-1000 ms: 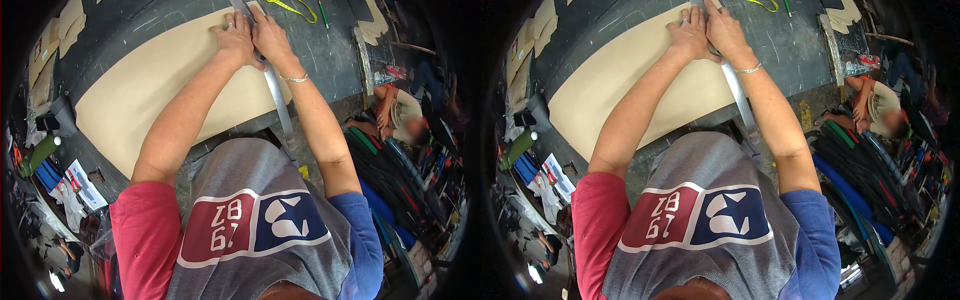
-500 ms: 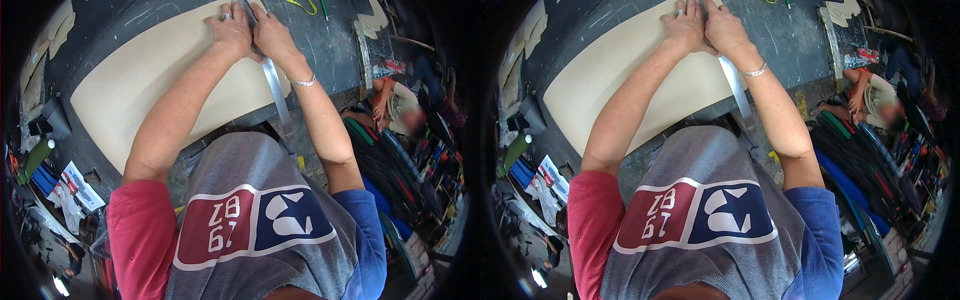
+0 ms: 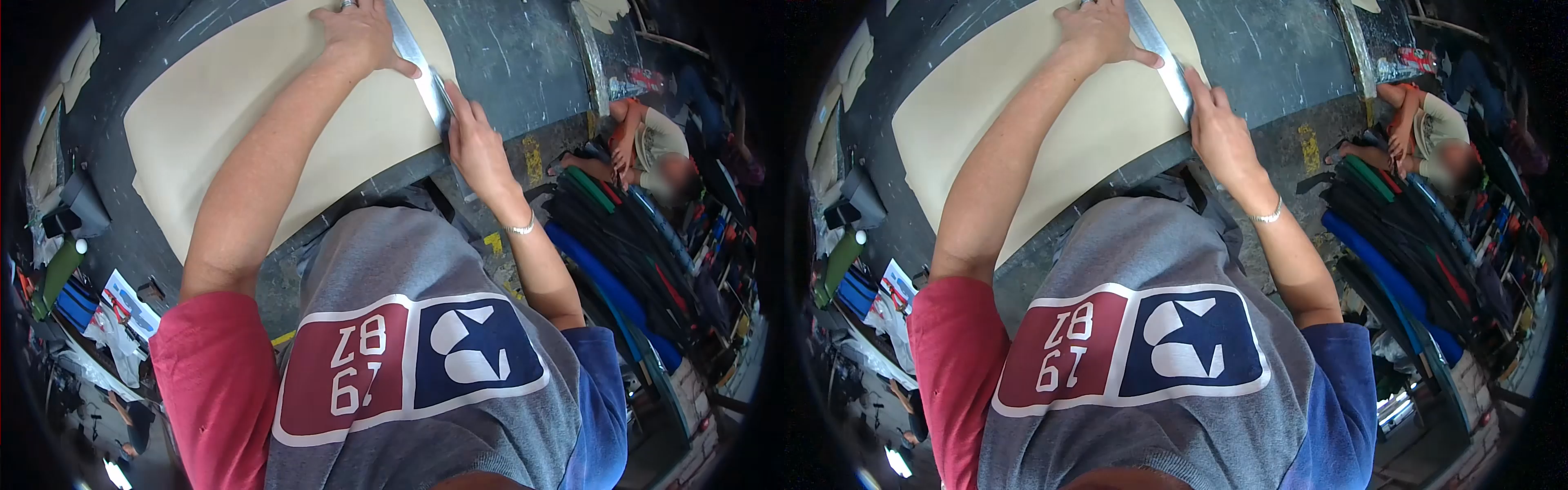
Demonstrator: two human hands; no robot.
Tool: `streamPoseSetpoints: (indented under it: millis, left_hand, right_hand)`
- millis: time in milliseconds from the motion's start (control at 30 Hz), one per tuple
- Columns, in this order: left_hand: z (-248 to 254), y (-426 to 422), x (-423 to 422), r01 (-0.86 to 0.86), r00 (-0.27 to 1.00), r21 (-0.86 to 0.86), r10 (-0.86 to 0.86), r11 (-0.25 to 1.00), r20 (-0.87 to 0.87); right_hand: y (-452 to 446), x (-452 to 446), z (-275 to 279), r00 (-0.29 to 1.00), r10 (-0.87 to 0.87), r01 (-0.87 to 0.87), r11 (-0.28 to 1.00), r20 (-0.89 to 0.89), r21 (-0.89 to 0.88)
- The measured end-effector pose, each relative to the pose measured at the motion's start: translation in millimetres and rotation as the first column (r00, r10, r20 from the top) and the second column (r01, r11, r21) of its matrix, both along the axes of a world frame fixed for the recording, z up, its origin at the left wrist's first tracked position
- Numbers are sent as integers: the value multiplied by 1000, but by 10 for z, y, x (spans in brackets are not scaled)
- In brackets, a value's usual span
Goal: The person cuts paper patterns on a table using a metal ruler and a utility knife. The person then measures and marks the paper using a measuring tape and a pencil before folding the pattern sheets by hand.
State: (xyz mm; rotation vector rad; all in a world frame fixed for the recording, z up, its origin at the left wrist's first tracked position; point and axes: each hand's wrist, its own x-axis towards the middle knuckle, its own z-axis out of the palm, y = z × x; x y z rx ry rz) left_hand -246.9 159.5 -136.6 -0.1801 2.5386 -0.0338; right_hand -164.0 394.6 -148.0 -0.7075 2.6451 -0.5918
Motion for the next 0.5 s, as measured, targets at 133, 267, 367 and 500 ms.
streamPoseSetpoints:
  millis: [133,267,367,500]
  left_hand:
    - [-33,38,5,19,999,-43,-21,999,-32]
    - [-119,34,17,8,998,-37,-10,999,-61]
    - [-100,93,107,-11,988,-62,1,998,-153]
    - [-446,-21,65,29,967,27,-21,999,-253]
  right_hand:
    - [352,371,60,996,-73,71,997,59,26]
    - [661,733,53,982,-143,139,989,126,44]
    - [935,963,44,977,-154,155,988,148,10]
    - [1169,785,89,983,-185,182,971,-3,-155]
